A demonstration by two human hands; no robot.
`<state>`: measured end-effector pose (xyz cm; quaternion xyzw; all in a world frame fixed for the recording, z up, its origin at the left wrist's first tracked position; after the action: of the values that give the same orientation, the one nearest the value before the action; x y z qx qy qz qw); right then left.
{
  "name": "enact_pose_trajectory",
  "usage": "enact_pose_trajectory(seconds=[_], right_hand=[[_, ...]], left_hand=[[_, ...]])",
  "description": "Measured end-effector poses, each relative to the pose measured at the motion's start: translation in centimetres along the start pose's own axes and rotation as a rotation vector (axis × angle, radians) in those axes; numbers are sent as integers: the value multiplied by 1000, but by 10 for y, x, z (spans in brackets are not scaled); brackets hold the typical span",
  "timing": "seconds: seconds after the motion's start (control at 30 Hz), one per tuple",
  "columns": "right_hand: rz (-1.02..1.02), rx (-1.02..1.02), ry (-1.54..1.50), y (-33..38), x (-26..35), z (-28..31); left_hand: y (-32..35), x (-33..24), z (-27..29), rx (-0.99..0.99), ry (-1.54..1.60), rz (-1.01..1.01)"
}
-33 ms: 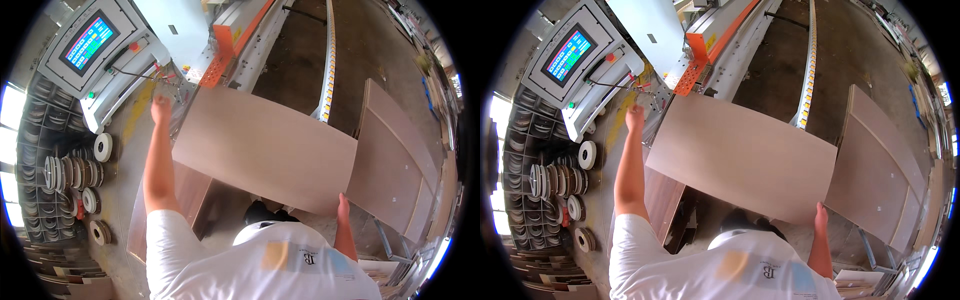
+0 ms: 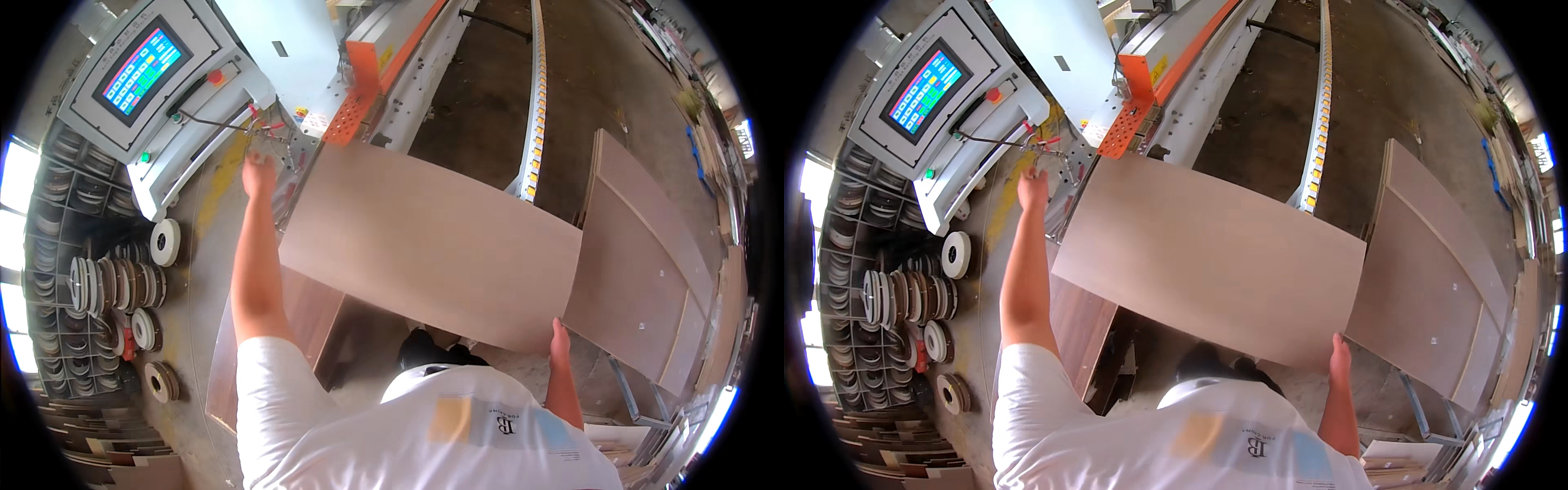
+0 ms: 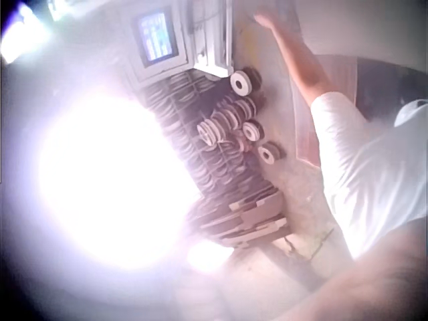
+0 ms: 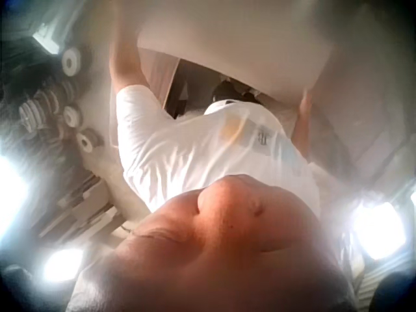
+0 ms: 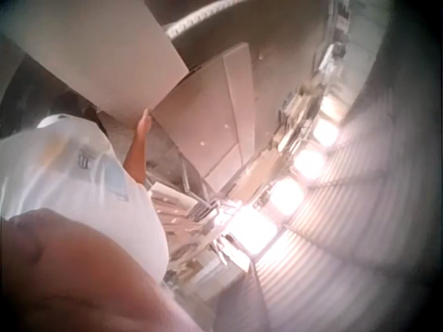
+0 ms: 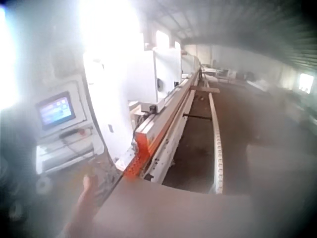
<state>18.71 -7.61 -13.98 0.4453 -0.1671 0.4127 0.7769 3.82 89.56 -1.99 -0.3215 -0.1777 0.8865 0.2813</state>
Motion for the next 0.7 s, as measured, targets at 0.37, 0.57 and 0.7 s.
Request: enact_pose_trajectory(seconds=[0.37,0.57,0.7], right_hand=[[-344,130,74,24,-30,26],[-313,203,127,28,-18,14],[-159,222,148,6,-22,14]], left_hand=[[-30,-3,1,-84,156,-56],[6,-9,170,-506,465,-165],[44,-28,263,-413,92,-367]])
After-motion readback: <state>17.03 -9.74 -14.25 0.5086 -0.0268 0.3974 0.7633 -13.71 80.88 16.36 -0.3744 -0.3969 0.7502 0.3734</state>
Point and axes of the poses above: each hand's wrist, its own y-axis away from the middle knuckle, its own z-axis out of the back of the hand, x = y × z, the point moved 7 cm from there along -y, towards the middle knuckle, and after that the axes turned 11 degrees about -z, right-handed, at the moved point
